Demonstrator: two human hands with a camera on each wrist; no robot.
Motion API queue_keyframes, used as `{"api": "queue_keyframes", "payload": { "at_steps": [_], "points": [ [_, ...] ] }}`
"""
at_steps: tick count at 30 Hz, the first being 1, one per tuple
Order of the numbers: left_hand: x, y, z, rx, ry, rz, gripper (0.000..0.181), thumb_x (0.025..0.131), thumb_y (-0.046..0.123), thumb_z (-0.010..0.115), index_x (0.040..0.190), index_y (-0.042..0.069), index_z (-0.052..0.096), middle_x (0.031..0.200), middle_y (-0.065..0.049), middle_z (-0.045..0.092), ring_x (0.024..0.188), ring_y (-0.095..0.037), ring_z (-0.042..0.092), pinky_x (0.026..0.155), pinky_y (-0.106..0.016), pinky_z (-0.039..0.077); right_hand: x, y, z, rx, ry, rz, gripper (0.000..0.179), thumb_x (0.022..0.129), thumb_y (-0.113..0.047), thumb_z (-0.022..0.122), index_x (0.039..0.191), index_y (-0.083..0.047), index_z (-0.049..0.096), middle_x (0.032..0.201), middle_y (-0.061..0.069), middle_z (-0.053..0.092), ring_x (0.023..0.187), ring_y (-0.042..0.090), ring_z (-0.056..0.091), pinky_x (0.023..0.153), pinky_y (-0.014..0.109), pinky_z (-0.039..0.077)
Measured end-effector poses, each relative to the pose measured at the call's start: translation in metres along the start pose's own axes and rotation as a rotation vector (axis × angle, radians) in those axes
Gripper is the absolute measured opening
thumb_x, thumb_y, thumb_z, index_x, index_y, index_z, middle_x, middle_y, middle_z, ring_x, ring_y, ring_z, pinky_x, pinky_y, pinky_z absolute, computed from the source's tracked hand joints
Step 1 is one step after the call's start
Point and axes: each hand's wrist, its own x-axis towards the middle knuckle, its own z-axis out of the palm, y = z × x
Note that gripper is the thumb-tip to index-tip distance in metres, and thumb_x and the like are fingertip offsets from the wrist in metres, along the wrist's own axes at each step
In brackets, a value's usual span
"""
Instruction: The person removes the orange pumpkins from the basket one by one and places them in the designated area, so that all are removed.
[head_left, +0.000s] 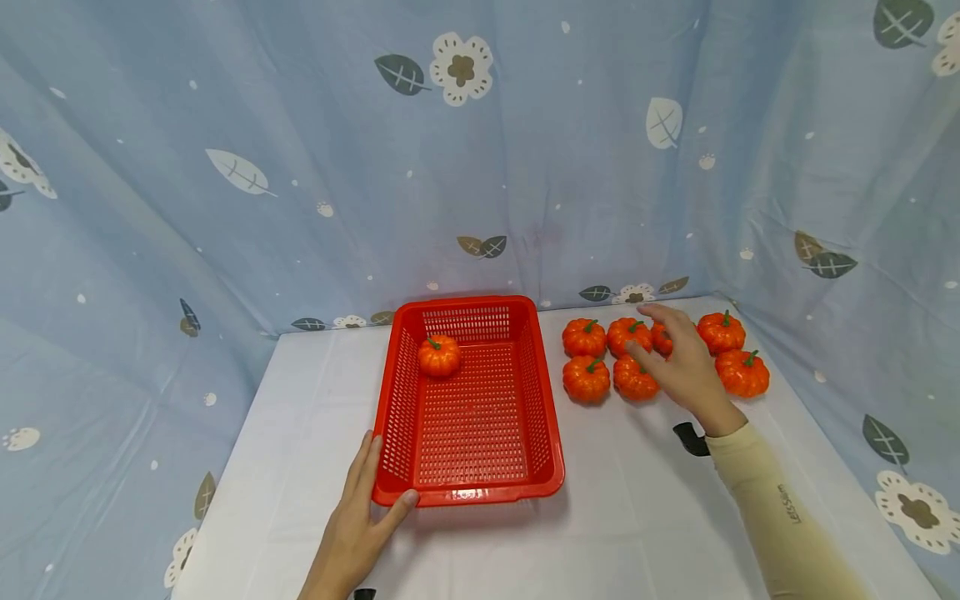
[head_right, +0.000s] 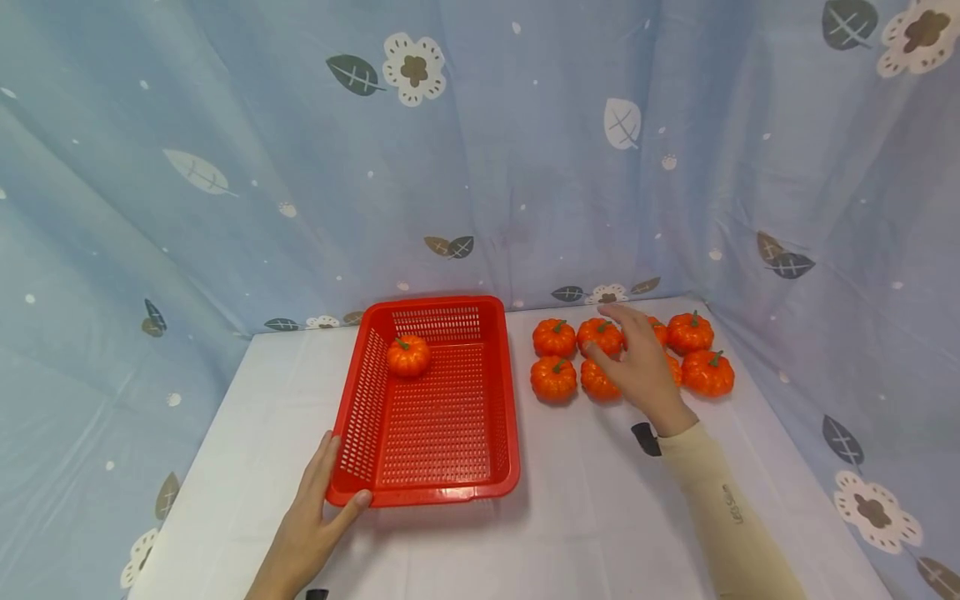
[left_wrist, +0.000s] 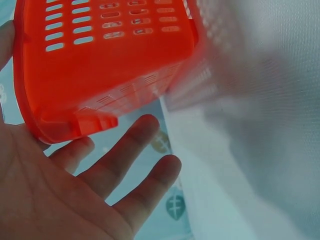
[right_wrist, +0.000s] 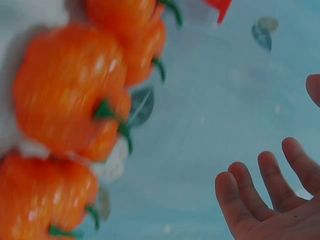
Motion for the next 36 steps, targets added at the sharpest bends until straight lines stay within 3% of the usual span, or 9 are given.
{"api": "queue_keyframes", "payload": {
  "at_steps": [8,15,22,29,36],
  "points": [
    [0.003,0.004,-0.005,0.051,0.008,0.029,0.095,0.092,0.056,0.069,0.164,0.032,0.013,0.169,0.014,0.003,0.149,-0.032,0.029,0.103,-0.064,0.042,0.006,-0.027,0.041,0.050,-0.113,-0.092,0.061,0.091,-0.022,0.078,0.145,-0.010,0.052,0.148,0.013,0.046,0.133,0.035,0.046,0.106,0.061,0.039],
    [0.005,0.007,-0.009,0.080,-0.003,0.050,0.096,0.090,0.058,0.070,0.164,0.027,0.016,0.169,0.014,0.006,0.149,-0.030,0.030,0.106,-0.062,0.040,0.011,-0.053,0.069,0.072,-0.207,-0.146,0.063,0.092,-0.032,0.076,0.147,-0.014,0.050,0.149,0.005,0.046,0.131,0.026,0.049,0.105,0.057,0.044],
    [0.005,0.005,-0.007,0.068,0.003,0.058,0.096,0.091,0.057,0.070,0.164,0.026,0.016,0.168,0.014,0.008,0.149,-0.028,0.030,0.107,-0.061,0.041,0.019,-0.081,0.086,0.116,-0.237,-0.179,0.064,0.093,-0.036,0.075,0.149,-0.018,0.049,0.152,0.002,0.044,0.134,0.024,0.046,0.103,0.050,0.048],
    [0.004,0.003,-0.006,0.073,0.011,0.064,0.095,0.092,0.059,0.067,0.164,0.026,0.015,0.168,0.015,0.007,0.147,-0.029,0.033,0.105,-0.062,0.042,0.029,-0.109,0.101,0.182,-0.260,-0.270,0.061,0.095,-0.035,0.072,0.148,-0.018,0.048,0.151,-0.001,0.043,0.139,0.019,0.040,0.114,0.049,0.035],
    [0.004,0.003,-0.005,0.068,0.010,0.060,0.095,0.092,0.056,0.069,0.164,0.027,0.015,0.168,0.016,0.006,0.147,-0.029,0.034,0.104,-0.062,0.043,0.041,-0.129,0.112,0.212,-0.251,-0.302,0.061,0.095,-0.036,0.072,0.149,-0.022,0.048,0.148,-0.006,0.045,0.135,0.012,0.043,0.113,0.043,0.038]
  ]
}}
